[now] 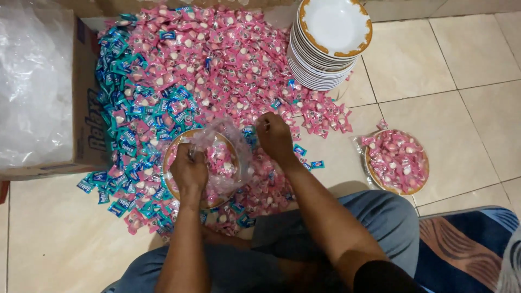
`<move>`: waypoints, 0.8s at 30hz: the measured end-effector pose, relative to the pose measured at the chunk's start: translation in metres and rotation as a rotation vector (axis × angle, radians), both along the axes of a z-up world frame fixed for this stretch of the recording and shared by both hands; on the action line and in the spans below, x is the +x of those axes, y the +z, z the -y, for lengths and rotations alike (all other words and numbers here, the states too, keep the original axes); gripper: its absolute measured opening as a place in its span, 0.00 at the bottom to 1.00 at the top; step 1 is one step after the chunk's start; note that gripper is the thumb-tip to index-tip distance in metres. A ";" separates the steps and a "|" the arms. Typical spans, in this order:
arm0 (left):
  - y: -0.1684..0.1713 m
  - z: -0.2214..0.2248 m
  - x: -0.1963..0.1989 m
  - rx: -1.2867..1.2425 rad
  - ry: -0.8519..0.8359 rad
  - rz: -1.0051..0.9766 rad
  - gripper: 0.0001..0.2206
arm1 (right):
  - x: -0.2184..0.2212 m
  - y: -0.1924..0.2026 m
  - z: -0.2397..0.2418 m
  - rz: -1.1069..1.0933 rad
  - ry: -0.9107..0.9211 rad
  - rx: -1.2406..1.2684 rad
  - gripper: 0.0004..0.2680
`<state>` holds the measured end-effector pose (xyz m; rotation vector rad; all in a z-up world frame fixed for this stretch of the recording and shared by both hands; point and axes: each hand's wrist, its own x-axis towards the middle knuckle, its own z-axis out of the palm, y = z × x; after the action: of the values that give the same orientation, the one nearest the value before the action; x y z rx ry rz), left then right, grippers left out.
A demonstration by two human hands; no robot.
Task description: Manually packing small wrapped candies from a large pile on the floor into individual plastic bags and placing them on plates.
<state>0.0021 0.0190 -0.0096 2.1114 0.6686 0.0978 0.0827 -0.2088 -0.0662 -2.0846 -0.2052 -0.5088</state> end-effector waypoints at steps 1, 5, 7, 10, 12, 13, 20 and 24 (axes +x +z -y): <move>0.001 0.003 0.000 -0.017 -0.004 -0.002 0.08 | 0.007 -0.035 0.018 -0.028 -0.063 -0.231 0.11; 0.004 0.007 0.001 -0.040 0.023 -0.035 0.08 | -0.010 -0.006 0.024 -0.580 0.049 -0.789 0.37; 0.006 0.005 0.002 -0.042 0.034 -0.052 0.08 | -0.019 -0.016 0.018 -0.621 0.104 -0.738 0.28; 0.006 0.007 0.004 -0.040 0.042 -0.074 0.09 | -0.034 -0.037 0.023 -0.600 0.149 -0.618 0.13; 0.008 0.007 0.001 -0.031 0.025 -0.089 0.09 | -0.037 -0.052 0.033 -0.550 0.131 -0.542 0.09; 0.011 0.008 0.001 -0.037 0.020 -0.079 0.09 | -0.030 -0.057 0.040 -0.669 0.105 -0.459 0.09; 0.014 0.008 -0.003 -0.080 0.035 -0.063 0.10 | -0.027 -0.038 0.099 -0.890 0.149 1.001 0.11; 0.015 0.007 -0.004 -0.067 0.016 -0.050 0.10 | -0.034 -0.036 0.119 -0.897 0.241 1.307 0.11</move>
<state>-0.0016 0.0116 0.0059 2.0506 0.7087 0.0306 0.0491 -0.3283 -0.1025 -0.8109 0.3366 0.4156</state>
